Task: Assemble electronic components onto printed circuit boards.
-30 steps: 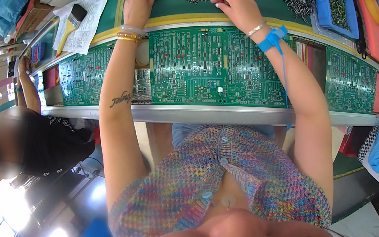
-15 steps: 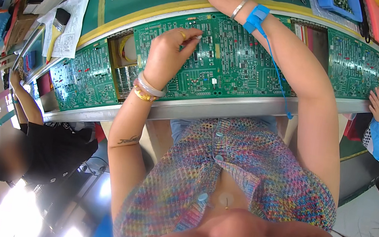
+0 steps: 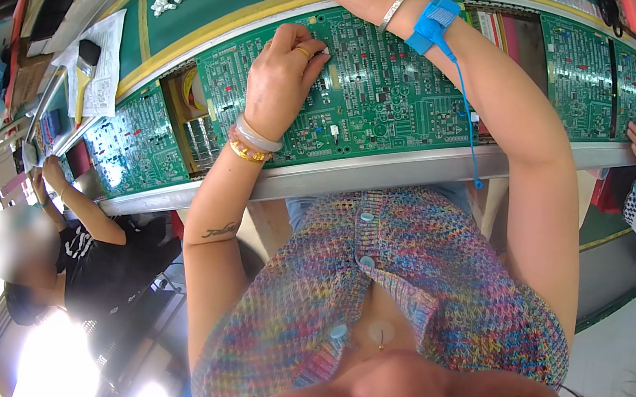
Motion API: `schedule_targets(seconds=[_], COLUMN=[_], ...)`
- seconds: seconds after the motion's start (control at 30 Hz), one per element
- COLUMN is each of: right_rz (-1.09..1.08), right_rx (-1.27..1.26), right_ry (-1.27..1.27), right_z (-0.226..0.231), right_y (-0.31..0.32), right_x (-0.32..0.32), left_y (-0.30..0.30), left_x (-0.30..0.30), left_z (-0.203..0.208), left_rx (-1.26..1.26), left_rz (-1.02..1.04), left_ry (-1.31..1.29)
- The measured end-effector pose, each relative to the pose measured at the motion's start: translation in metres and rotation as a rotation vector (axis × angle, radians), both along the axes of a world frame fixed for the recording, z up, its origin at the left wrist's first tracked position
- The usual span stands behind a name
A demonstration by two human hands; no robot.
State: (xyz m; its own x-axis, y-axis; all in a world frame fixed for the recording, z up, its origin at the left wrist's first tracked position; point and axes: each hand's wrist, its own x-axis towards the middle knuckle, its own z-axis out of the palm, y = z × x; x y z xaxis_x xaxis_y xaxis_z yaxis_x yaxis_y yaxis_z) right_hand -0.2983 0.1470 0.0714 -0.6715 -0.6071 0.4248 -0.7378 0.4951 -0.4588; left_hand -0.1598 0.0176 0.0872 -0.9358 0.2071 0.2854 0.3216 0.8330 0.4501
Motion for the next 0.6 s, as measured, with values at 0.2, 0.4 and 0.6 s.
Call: schedule_targets(seconds=[0.2, 0.4, 0.6], right_rz=[-0.035, 0.035, 0.040], right_rx=[0.121, -0.104, -0.146], right_ry=[-0.280, -0.478, -0.506], right_z=[0.028, 0.014, 0.024], right_y=[0.010, 0.033, 0.065], right_x=[0.009, 0.022, 0.054], left_y=[0.000, -0.009, -0.103], left_x=[0.000, -0.001, -0.046], left_z=[0.002, 0.006, -0.004], left_rx=[-0.157, -0.182, 0.050], left_rz=[-0.036, -0.101, 0.356], left_ry=[0.041, 0.063, 0.165])
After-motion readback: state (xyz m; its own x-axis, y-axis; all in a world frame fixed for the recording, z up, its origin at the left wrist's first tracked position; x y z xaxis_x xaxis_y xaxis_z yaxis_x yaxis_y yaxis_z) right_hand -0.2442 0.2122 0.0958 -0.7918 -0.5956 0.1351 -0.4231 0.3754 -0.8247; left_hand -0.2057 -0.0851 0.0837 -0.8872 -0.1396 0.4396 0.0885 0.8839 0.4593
